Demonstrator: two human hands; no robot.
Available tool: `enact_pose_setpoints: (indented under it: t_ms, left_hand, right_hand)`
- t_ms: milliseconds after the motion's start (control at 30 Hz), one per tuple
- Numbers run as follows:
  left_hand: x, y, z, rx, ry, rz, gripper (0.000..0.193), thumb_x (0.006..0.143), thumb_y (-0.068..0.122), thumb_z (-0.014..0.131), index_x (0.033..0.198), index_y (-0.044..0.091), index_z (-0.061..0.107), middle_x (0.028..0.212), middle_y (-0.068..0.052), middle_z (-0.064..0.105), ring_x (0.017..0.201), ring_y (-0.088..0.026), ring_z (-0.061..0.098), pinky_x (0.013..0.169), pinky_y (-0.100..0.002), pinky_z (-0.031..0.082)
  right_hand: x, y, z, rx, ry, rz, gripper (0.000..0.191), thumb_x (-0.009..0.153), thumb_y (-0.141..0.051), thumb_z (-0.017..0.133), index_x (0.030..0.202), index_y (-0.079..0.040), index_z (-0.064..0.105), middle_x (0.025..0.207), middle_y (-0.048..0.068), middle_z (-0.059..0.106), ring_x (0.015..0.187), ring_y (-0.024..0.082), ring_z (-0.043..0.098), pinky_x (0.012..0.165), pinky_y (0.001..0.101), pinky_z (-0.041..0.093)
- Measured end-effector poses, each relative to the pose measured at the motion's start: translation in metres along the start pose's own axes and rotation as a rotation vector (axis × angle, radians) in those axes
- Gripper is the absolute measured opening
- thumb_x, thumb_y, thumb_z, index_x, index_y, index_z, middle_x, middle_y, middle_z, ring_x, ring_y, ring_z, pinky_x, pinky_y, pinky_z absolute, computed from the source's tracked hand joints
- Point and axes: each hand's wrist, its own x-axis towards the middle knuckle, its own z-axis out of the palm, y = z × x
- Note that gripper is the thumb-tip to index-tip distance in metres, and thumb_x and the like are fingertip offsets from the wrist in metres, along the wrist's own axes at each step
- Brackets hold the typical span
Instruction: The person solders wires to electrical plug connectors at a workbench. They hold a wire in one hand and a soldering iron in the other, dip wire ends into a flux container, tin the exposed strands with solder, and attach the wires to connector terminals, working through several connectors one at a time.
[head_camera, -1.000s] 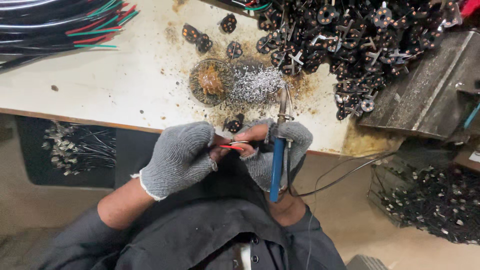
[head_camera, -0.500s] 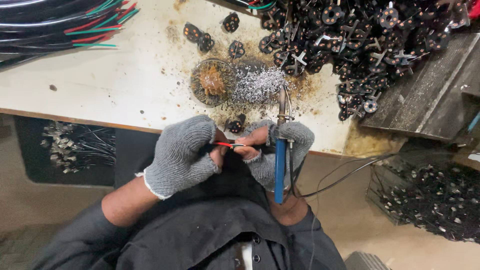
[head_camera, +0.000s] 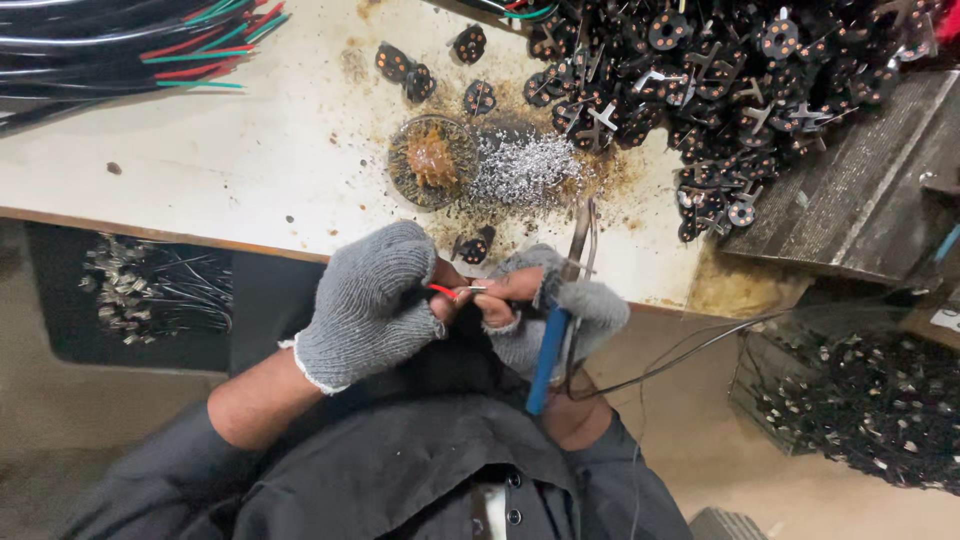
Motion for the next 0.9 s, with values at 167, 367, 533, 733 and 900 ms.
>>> enact_pose_setpoints:
  t_ms: [167,367,533,733,900]
  left_hand:
    - [0.003,0.008,-0.013,0.207,0.085,0.099,0.023,0.076,0.023,0.085,0.078,0.012,0.066,0.073,-0.008,0.058,0.064,-0.032,0.060,0.055,-0.043,0.043]
    - [0.030,-0.011,-0.044,0.283,0.254,-0.027,0.019,0.094,0.017,0.082,0.087,0.011,0.066,0.080,-0.007,0.061,0.072,-0.029,0.062,0.066,-0.039,0.047]
    - [0.041,-0.018,-0.041,0.231,0.243,-0.116,0.016,0.093,0.017,0.082,0.085,0.011,0.069,0.077,-0.006,0.063,0.072,-0.027,0.063,0.067,-0.040,0.049]
    - [0.044,-0.018,-0.034,0.306,0.256,-0.057,0.016,0.092,0.016,0.084,0.085,0.011,0.070,0.080,-0.007,0.064,0.074,-0.029,0.062,0.068,-0.041,0.048]
    - [0.038,-0.019,-0.034,0.264,0.279,-0.056,0.016,0.094,0.014,0.082,0.087,0.012,0.068,0.082,-0.005,0.065,0.075,-0.027,0.063,0.070,-0.040,0.049]
  right_hand:
    - [0.008,-0.021,-0.004,0.031,0.035,-0.048,0.011,0.091,-0.010,0.082,0.090,-0.004,0.072,0.087,0.008,0.075,0.080,0.018,0.074,0.075,0.0305,0.059]
    - [0.039,-0.037,-0.006,-0.249,0.094,0.020,0.014,0.087,-0.008,0.085,0.093,-0.005,0.073,0.089,0.010,0.075,0.084,0.021,0.074,0.078,0.0308,0.057]
    - [0.052,-0.031,-0.005,-0.356,0.031,-0.096,0.017,0.082,-0.008,0.087,0.091,-0.006,0.073,0.089,0.009,0.076,0.084,0.024,0.074,0.079,0.0330,0.056]
    - [0.052,-0.027,-0.008,-0.365,-0.026,-0.092,0.018,0.082,-0.009,0.087,0.094,-0.005,0.074,0.092,0.009,0.077,0.085,0.025,0.075,0.077,0.0339,0.058]
    - [0.051,-0.028,-0.008,-0.298,-0.024,-0.143,0.020,0.084,-0.009,0.086,0.095,-0.004,0.070,0.101,0.011,0.077,0.089,0.028,0.076,0.080,0.0347,0.059]
